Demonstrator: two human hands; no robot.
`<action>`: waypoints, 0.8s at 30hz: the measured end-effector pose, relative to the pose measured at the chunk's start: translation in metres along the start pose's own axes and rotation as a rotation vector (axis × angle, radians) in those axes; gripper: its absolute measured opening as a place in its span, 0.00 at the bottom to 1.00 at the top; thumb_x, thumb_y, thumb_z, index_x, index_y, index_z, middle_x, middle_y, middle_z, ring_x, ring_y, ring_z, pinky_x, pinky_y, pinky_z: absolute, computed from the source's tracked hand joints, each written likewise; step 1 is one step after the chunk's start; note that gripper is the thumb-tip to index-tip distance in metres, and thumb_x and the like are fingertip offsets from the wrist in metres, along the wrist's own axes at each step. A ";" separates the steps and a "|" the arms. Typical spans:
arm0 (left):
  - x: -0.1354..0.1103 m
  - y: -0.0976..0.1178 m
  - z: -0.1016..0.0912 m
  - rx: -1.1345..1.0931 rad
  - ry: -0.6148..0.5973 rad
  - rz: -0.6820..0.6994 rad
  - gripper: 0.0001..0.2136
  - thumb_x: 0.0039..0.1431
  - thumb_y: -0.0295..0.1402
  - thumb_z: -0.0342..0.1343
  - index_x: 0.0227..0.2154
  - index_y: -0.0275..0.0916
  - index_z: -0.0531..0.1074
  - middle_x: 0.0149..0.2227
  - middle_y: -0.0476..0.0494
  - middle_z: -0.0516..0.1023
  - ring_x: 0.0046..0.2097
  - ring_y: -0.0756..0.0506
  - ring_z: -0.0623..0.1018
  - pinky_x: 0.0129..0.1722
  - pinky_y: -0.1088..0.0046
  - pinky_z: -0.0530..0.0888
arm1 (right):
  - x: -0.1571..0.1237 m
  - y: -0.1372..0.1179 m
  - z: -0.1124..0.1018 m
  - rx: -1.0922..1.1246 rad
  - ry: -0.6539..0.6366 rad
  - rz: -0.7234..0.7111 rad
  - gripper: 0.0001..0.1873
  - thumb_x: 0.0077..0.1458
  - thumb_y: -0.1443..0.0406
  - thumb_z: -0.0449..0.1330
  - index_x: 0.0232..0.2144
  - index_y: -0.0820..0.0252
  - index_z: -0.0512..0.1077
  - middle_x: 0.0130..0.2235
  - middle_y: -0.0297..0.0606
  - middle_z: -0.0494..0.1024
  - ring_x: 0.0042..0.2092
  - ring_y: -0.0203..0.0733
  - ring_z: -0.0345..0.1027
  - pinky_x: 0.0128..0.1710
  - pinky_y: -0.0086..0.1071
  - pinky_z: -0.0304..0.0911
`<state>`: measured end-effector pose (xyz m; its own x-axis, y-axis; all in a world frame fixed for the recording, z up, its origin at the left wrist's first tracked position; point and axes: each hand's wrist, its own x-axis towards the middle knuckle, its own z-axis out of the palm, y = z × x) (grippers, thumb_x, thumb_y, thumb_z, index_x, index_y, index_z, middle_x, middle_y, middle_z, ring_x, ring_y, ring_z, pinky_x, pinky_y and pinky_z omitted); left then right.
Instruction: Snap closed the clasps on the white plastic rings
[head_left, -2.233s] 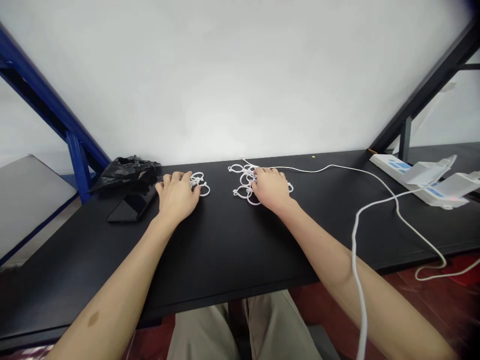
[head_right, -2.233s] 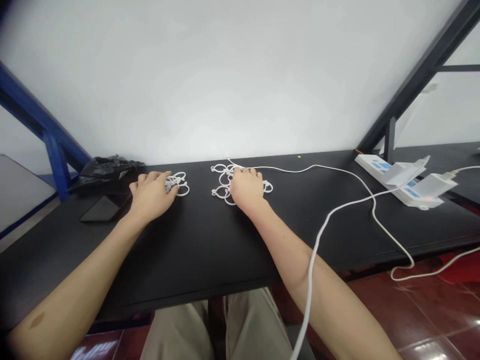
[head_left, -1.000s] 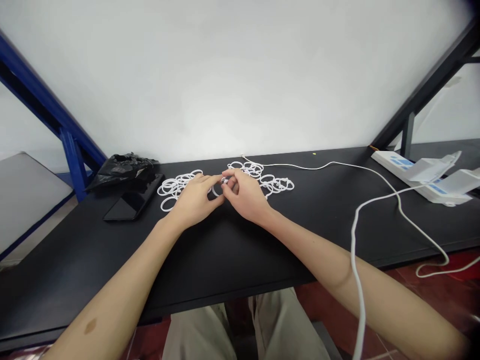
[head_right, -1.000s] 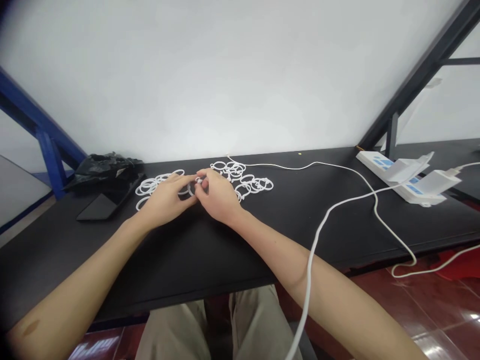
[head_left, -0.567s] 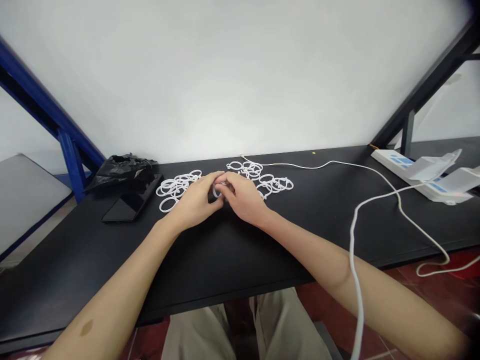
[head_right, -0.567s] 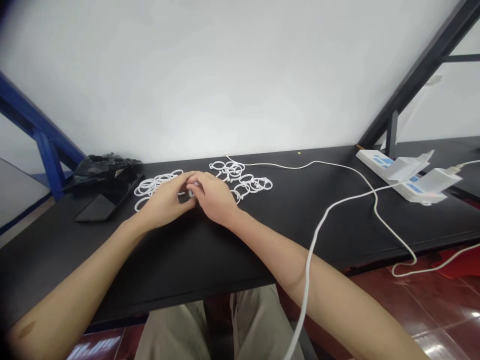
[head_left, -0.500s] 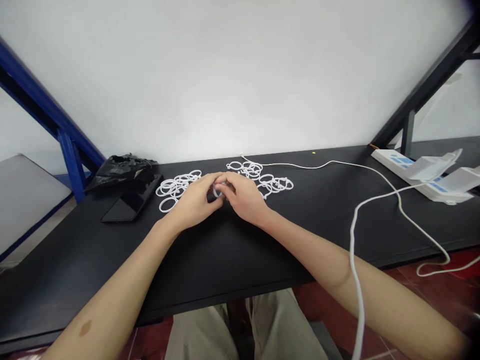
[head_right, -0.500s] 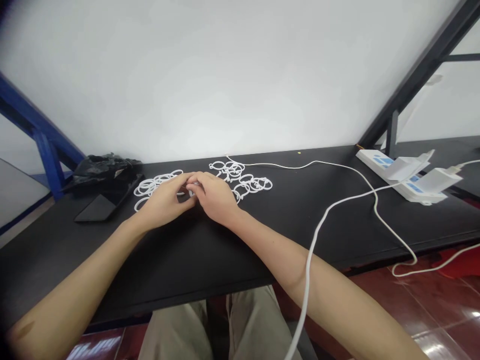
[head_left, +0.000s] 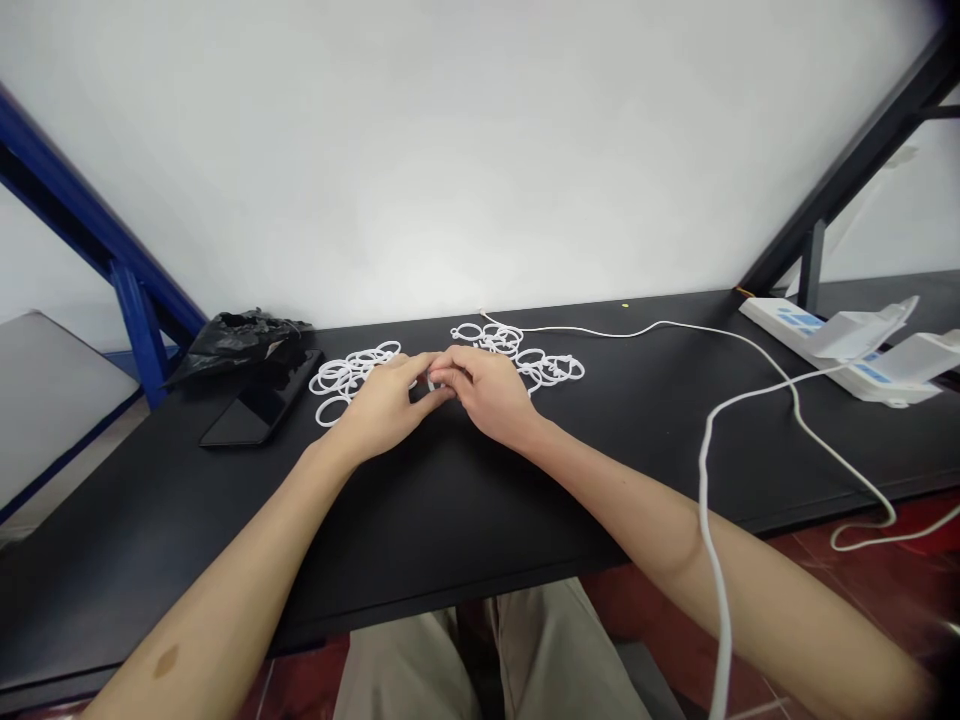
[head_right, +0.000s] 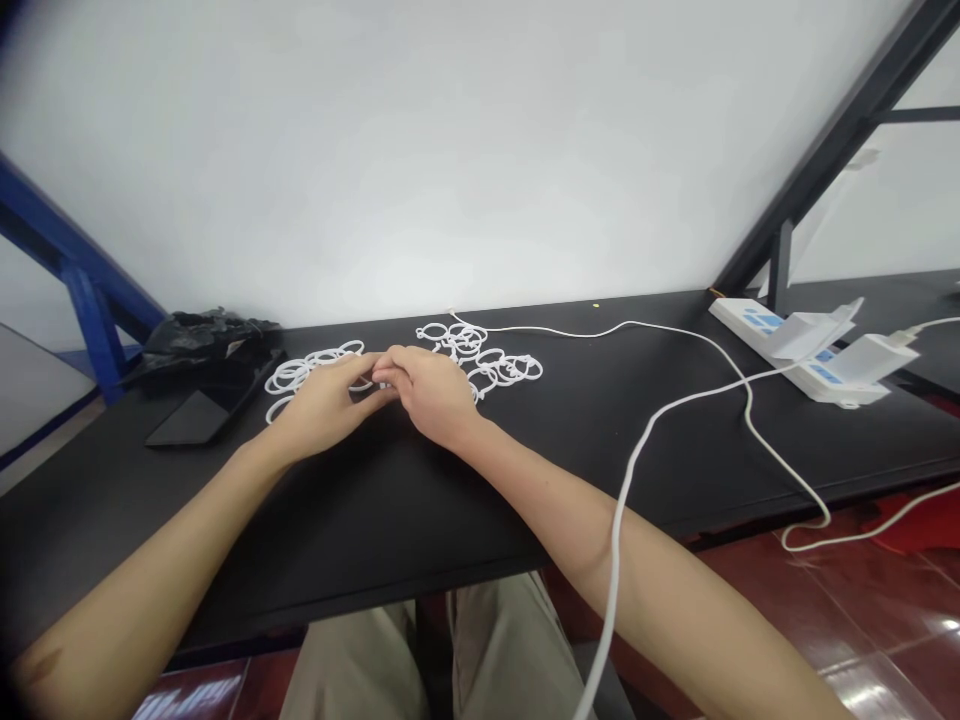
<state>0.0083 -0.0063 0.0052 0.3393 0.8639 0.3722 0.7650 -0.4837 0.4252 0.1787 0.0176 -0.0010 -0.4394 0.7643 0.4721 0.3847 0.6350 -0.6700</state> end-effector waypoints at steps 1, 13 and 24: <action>0.000 0.000 0.000 0.008 0.009 0.001 0.12 0.63 0.41 0.53 0.45 0.43 0.72 0.39 0.47 0.78 0.39 0.44 0.74 0.42 0.67 0.70 | 0.000 -0.001 0.000 -0.008 0.000 0.007 0.09 0.64 0.63 0.53 0.35 0.54 0.74 0.39 0.31 0.79 0.40 0.37 0.70 0.40 0.30 0.61; 0.000 -0.029 0.002 0.504 0.082 -0.395 0.24 0.62 0.36 0.49 0.60 0.34 0.65 0.55 0.31 0.72 0.53 0.31 0.70 0.53 0.53 0.68 | 0.005 0.007 -0.011 -0.517 -0.013 0.086 0.16 0.58 0.70 0.52 0.44 0.59 0.75 0.45 0.43 0.74 0.49 0.48 0.64 0.49 0.38 0.60; 0.002 -0.018 0.003 0.338 0.124 -0.228 0.20 0.60 0.32 0.47 0.55 0.36 0.70 0.54 0.37 0.73 0.53 0.34 0.67 0.55 0.53 0.66 | 0.001 0.007 -0.007 -0.683 -0.235 -0.005 0.12 0.59 0.68 0.53 0.41 0.61 0.76 0.41 0.44 0.76 0.46 0.50 0.64 0.50 0.43 0.57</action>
<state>-0.0037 0.0044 -0.0042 0.0879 0.9101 0.4050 0.9564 -0.1908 0.2212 0.1860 0.0233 -0.0010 -0.5759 0.7655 0.2870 0.7699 0.6259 -0.1245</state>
